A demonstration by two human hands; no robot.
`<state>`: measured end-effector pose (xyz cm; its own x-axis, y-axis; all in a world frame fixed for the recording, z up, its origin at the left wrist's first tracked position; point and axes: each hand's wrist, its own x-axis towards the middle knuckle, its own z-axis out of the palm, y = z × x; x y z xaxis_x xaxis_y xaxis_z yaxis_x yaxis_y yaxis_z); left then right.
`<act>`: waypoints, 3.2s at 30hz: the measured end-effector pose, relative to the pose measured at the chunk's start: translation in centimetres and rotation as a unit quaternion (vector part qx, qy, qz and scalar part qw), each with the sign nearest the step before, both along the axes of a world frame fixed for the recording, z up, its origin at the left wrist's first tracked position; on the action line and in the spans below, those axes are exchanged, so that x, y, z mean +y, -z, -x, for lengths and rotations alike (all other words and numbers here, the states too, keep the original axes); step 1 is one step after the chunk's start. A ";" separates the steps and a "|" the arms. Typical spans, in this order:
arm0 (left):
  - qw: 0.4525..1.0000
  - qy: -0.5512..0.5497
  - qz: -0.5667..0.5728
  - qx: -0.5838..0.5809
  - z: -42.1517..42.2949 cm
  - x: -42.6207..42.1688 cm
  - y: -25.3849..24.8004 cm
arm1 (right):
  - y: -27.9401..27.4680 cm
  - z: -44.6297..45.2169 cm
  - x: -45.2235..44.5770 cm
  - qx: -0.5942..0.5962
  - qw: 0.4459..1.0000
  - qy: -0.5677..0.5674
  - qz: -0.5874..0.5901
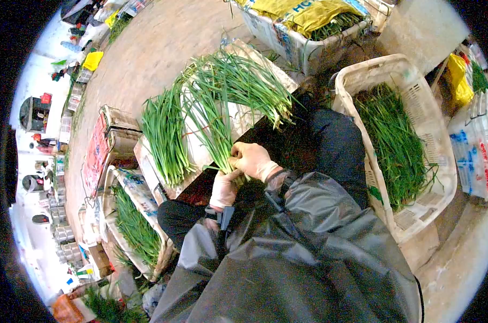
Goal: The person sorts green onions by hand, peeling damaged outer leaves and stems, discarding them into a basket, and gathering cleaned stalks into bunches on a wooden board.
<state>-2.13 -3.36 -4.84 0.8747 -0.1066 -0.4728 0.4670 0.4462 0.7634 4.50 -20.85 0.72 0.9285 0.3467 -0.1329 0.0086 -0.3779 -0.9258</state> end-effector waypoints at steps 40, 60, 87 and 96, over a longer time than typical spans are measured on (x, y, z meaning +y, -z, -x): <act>0.993 -0.063 -0.043 0.088 -0.8 2.7 -3.3 | 15.3 -0.2 -11.3 0.227 0.788 -0.107 0.562; 0.991 -0.029 -0.062 0.113 -0.5 1.8 -1.8 | 11.3 0.6 1.0 0.137 0.979 -0.150 0.011; 0.991 -0.001 0.036 0.127 1.1 -0.6 -1.2 | 7.3 -0.6 -0.7 -0.026 0.975 -0.079 0.208; 0.992 0.012 0.037 0.123 1.2 -0.1 -1.4 | 10.7 -1.3 -1.1 0.137 0.981 -0.100 -0.090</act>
<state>-3.32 -3.49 -3.45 0.7309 -0.1691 -0.6612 0.6462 0.4832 0.5907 5.84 -21.99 -9.98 0.7777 0.5588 -0.2880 -0.1926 -0.2242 -0.9553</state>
